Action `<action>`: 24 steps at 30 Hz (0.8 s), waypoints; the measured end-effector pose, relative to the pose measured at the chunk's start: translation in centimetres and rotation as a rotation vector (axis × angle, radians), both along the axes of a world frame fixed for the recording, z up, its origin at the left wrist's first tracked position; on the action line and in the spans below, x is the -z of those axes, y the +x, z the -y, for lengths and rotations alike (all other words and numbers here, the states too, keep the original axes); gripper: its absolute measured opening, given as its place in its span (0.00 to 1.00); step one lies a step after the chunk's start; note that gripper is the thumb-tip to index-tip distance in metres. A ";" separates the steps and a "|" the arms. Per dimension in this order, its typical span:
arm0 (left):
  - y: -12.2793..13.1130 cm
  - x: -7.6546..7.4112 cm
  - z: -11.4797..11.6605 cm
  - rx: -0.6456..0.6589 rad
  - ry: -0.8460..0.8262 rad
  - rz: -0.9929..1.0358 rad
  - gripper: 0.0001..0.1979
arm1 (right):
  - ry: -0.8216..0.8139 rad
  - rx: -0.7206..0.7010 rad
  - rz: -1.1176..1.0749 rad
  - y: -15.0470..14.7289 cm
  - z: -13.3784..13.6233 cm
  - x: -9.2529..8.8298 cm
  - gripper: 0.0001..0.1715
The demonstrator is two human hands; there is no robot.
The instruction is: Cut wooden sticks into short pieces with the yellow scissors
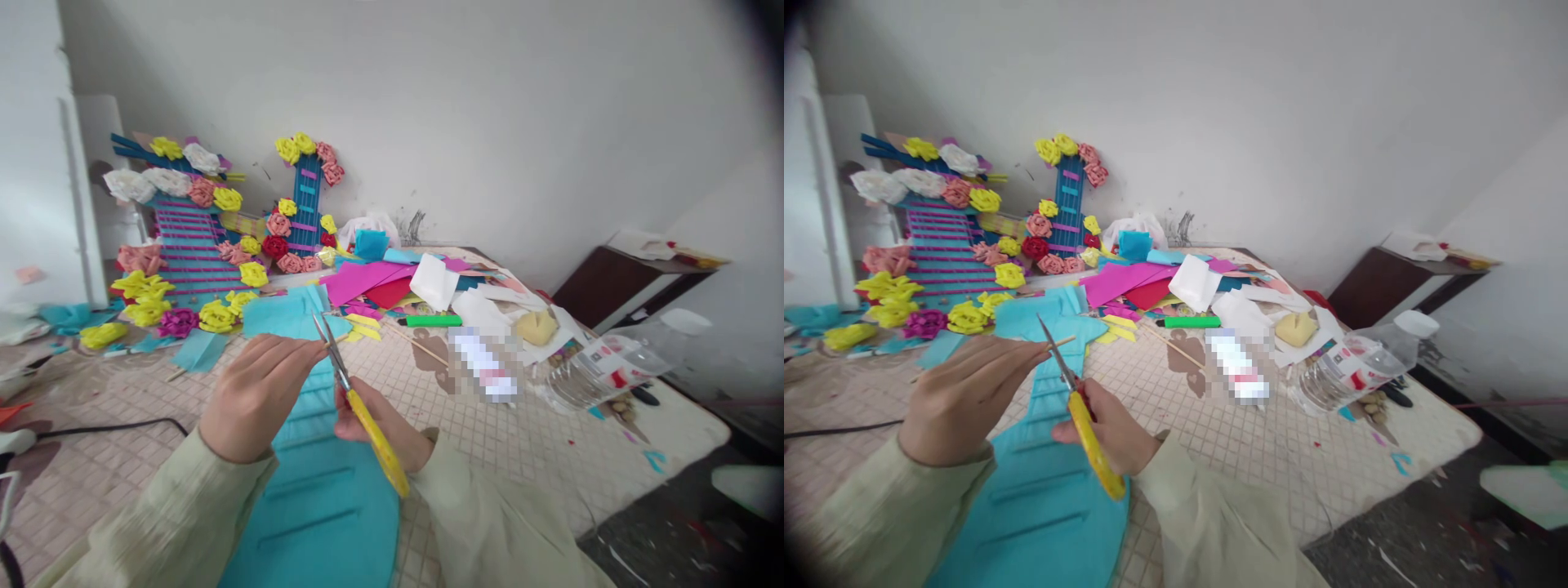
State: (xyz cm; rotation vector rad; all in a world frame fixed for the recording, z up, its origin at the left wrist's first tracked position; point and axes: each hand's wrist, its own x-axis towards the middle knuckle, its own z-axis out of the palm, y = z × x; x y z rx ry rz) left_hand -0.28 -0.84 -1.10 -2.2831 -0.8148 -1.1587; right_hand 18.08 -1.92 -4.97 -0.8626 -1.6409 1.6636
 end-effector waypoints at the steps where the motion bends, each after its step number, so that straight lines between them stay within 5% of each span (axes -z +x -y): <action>1: 0.0 0.0 0.0 0.001 0.003 0.000 0.10 | 0.001 -0.001 -0.002 0.0 0.0 0.0 0.28; 9: 0.2 -0.2 0.0 0.010 0.020 0.002 0.07 | 0.005 -0.015 -0.002 0.0 -0.1 -0.1 0.29; 19: 0.9 -0.4 0.2 -0.012 0.060 0.022 0.03 | 0.039 -0.022 0.012 0.1 -0.4 1.0 0.13; 24: 1.0 -0.5 0.3 -0.025 0.068 0.011 0.03 | 0.037 -0.001 0.009 0.1 -0.1 0.8 0.13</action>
